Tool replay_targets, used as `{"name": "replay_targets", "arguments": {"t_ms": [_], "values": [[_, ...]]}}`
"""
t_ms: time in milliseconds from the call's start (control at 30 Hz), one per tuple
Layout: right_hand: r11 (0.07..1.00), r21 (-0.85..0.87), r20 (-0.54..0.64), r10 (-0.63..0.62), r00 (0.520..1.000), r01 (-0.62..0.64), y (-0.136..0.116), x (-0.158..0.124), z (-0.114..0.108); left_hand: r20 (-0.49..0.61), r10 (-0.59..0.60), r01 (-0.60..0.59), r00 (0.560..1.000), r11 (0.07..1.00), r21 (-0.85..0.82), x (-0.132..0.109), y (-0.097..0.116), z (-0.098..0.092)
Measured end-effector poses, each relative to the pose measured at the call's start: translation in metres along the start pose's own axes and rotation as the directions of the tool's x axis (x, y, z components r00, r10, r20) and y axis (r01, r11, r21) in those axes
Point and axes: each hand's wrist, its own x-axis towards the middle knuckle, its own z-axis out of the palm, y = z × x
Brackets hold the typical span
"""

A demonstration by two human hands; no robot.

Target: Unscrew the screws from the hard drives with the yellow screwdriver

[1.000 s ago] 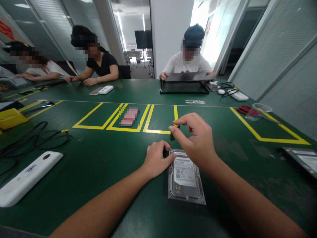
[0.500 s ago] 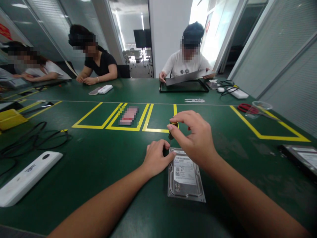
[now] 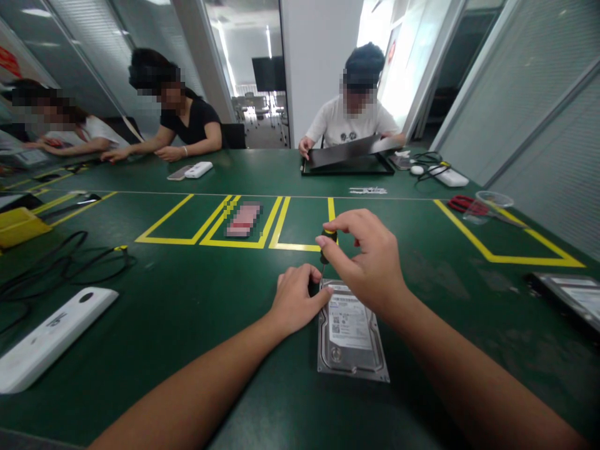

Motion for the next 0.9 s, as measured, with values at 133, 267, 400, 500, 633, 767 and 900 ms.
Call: {"name": "replay_targets", "arguments": {"t_ms": [133,267,400,500,633,767,900], "values": [[1.0,-0.016,-0.009,-0.021,1.0,0.02,0.0013,0.0006,0.0001,0.004,0.007,-0.007,1.0,1.0,-0.006,-0.0001,0.0008,-0.0006],[0.998,-0.024,-0.023,-0.05,0.998,0.05,0.0009,0.0008,0.0003,-0.008,0.006,-0.006,1.0,1.0,0.012,-0.0002,-0.0009,0.0013],[1.0,-0.001,-0.019,-0.031,0.999,0.031,-0.0007,0.001,0.0002,-0.013,0.008,-0.008,1.0,1.0,0.014,-0.0002,-0.0025,0.0027],[0.999,0.026,-0.021,-0.019,1.0,0.019,-0.0011,0.0008,0.0,-0.007,0.007,-0.007,1.0,1.0,0.017,-0.0002,-0.0024,0.0021],[0.998,0.059,-0.022,0.009,1.0,-0.008,-0.0007,0.0001,0.0001,-0.005,0.011,-0.011,1.0,1.0,0.013,0.0002,-0.0019,0.0012],[0.997,0.069,-0.018,0.017,1.0,-0.016,0.0006,-0.0002,0.0008,0.004,-0.004,0.003,1.0,1.0,0.011,0.0006,-0.0017,0.0012],[0.998,0.06,-0.006,0.0,1.0,0.0,0.0024,0.0007,0.0013,-0.001,-0.017,0.017,1.0,1.0,0.001,0.0002,-0.0013,0.0014]]}}
